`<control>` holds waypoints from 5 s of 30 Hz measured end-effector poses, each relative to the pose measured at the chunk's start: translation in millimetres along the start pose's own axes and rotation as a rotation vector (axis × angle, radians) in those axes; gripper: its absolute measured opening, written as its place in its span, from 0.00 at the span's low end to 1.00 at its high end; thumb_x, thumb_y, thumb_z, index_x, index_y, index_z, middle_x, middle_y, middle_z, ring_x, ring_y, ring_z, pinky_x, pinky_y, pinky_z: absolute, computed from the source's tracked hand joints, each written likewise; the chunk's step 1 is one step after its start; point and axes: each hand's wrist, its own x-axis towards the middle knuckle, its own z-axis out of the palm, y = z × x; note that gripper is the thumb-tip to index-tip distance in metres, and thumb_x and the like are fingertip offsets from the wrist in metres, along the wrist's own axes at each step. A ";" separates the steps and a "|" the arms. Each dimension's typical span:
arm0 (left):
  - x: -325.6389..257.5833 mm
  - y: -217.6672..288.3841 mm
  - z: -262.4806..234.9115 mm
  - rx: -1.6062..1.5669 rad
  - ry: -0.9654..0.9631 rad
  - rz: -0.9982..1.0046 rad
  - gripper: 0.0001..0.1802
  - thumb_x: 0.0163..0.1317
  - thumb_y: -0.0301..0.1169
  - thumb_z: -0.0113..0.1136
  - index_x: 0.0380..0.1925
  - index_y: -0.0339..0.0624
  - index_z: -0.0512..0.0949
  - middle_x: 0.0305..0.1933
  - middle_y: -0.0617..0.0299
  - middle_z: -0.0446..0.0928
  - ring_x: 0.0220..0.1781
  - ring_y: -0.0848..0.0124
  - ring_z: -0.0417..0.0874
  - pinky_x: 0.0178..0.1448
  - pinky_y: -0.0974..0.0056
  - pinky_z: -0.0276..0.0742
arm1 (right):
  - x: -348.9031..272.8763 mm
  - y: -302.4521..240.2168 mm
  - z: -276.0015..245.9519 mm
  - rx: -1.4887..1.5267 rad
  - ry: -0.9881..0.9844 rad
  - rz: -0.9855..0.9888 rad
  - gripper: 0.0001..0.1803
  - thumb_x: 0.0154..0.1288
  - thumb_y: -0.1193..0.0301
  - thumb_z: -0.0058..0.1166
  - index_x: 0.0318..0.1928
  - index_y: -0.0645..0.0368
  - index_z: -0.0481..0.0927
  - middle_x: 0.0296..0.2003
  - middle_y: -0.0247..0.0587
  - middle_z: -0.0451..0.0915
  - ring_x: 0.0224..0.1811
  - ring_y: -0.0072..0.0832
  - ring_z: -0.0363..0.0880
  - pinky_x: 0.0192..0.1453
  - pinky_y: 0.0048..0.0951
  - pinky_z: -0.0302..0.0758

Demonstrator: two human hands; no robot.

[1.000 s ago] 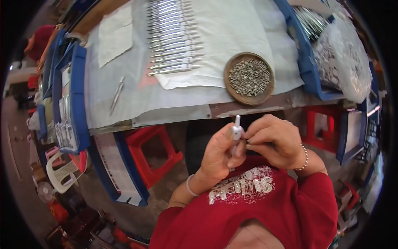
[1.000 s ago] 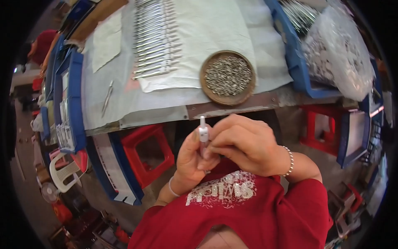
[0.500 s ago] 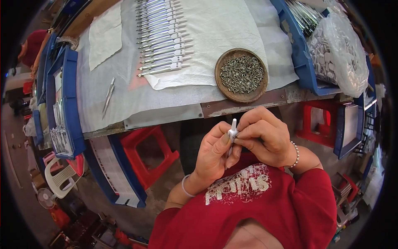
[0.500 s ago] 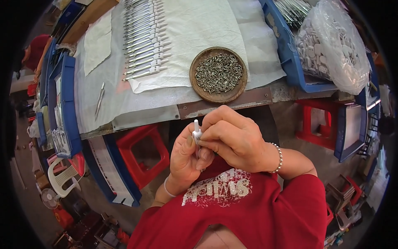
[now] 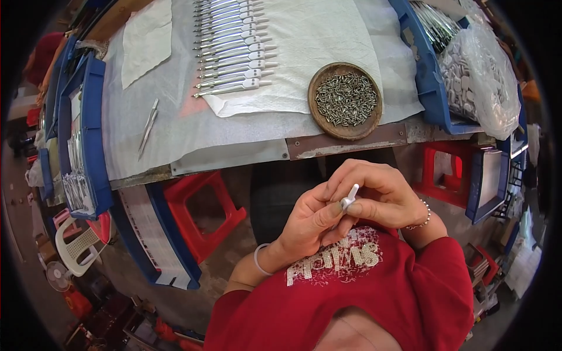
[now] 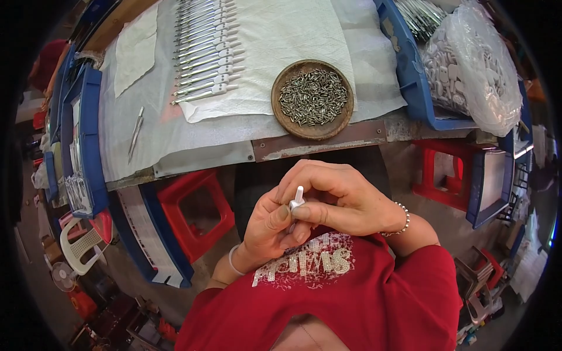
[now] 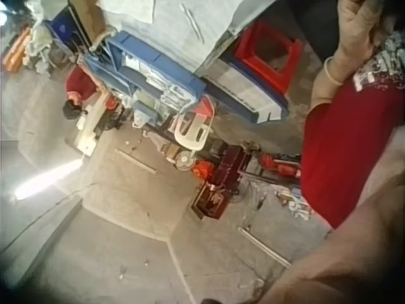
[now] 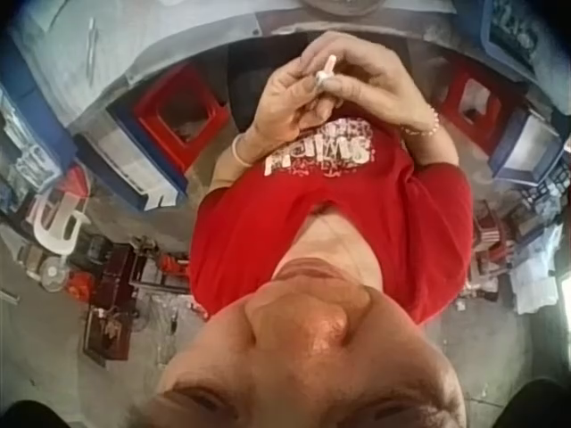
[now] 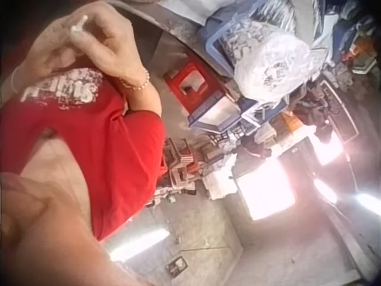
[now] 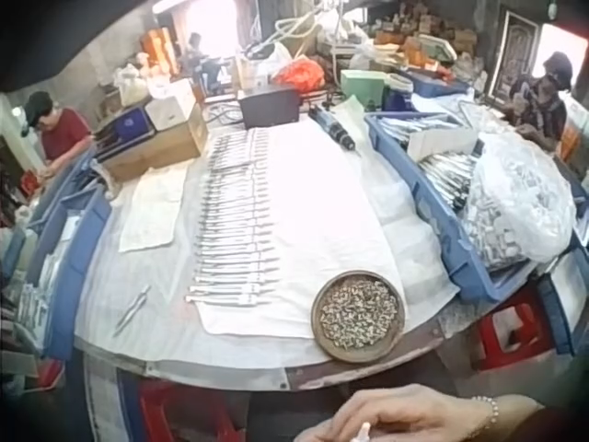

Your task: Assembling small metal parts into plastic housings at a factory workbench.

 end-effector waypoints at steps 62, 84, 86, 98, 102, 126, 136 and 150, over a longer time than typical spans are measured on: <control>-37.4 168.3 -43.6 -0.161 0.021 0.113 0.28 0.70 0.40 0.34 0.67 0.47 0.45 0.53 0.35 0.70 0.44 0.54 0.81 0.48 0.57 0.79 | 265.7 -87.0 -37.1 -1.282 -0.234 -0.499 0.06 0.53 0.78 0.48 0.32 0.63 0.67 0.28 0.48 0.71 0.31 0.47 0.73 0.35 0.40 0.71; -51.9 146.0 -52.1 0.154 0.027 0.034 0.21 0.67 0.30 0.44 0.58 0.32 0.60 0.51 0.49 0.73 0.43 0.72 0.76 0.49 0.68 0.74 | 384.0 22.4 -137.4 -1.473 0.172 -0.122 0.05 0.53 0.78 0.46 0.32 0.63 0.72 0.33 0.51 0.75 0.41 0.45 0.74 0.46 0.42 0.70; -52.7 144.0 -49.5 0.160 0.026 0.038 0.21 0.67 0.30 0.44 0.58 0.32 0.60 0.50 0.49 0.73 0.43 0.72 0.76 0.49 0.68 0.74 | 383.8 24.6 -139.3 -1.455 0.189 -0.118 0.05 0.53 0.77 0.47 0.32 0.63 0.73 0.34 0.50 0.75 0.41 0.45 0.74 0.46 0.41 0.70; -96.8 164.0 -18.3 0.701 0.494 0.433 0.14 0.62 0.23 0.47 0.48 0.30 0.69 0.40 0.52 0.77 0.36 0.73 0.78 0.43 0.69 0.76 | 246.0 -52.3 -59.3 -1.409 -0.278 -0.191 0.06 0.54 0.75 0.50 0.33 0.63 0.71 0.34 0.50 0.74 0.40 0.46 0.75 0.44 0.41 0.72; -88.2 197.6 -20.2 1.249 0.703 0.672 0.12 0.62 0.21 0.48 0.46 0.32 0.72 0.40 0.56 0.77 0.38 0.75 0.77 0.39 0.72 0.74 | 130.3 -82.4 -4.0 -0.930 -0.765 0.054 0.11 0.58 0.68 0.51 0.40 0.59 0.70 0.32 0.48 0.73 0.35 0.45 0.76 0.37 0.42 0.73; -9.2 286.8 -76.5 2.405 0.691 0.386 0.18 0.51 0.22 0.55 0.45 0.36 0.72 0.29 0.51 0.76 0.36 0.54 0.77 0.41 0.55 0.71 | -7.7 106.4 55.9 -0.978 -0.498 0.024 0.29 0.54 0.66 0.56 0.57 0.61 0.68 0.64 0.43 0.57 0.66 0.40 0.55 0.56 0.55 0.65; -7.7 298.0 -70.6 2.466 0.558 0.616 0.08 0.52 0.22 0.54 0.35 0.36 0.76 0.30 0.50 0.76 0.33 0.56 0.78 0.37 0.59 0.72 | -10.7 118.5 47.4 -0.846 -0.424 0.005 0.26 0.54 0.69 0.56 0.55 0.54 0.70 0.63 0.40 0.60 0.64 0.40 0.58 0.58 0.54 0.64; -51.0 171.9 47.3 1.638 0.681 1.115 0.05 0.56 0.17 0.56 0.34 0.34 0.74 0.31 0.60 0.77 0.31 0.77 0.77 0.38 0.74 0.73 | -16.1 113.9 52.0 -1.139 -0.183 0.099 0.36 0.52 0.54 0.59 0.60 0.55 0.65 0.66 0.47 0.52 0.63 0.48 0.58 0.61 0.55 0.60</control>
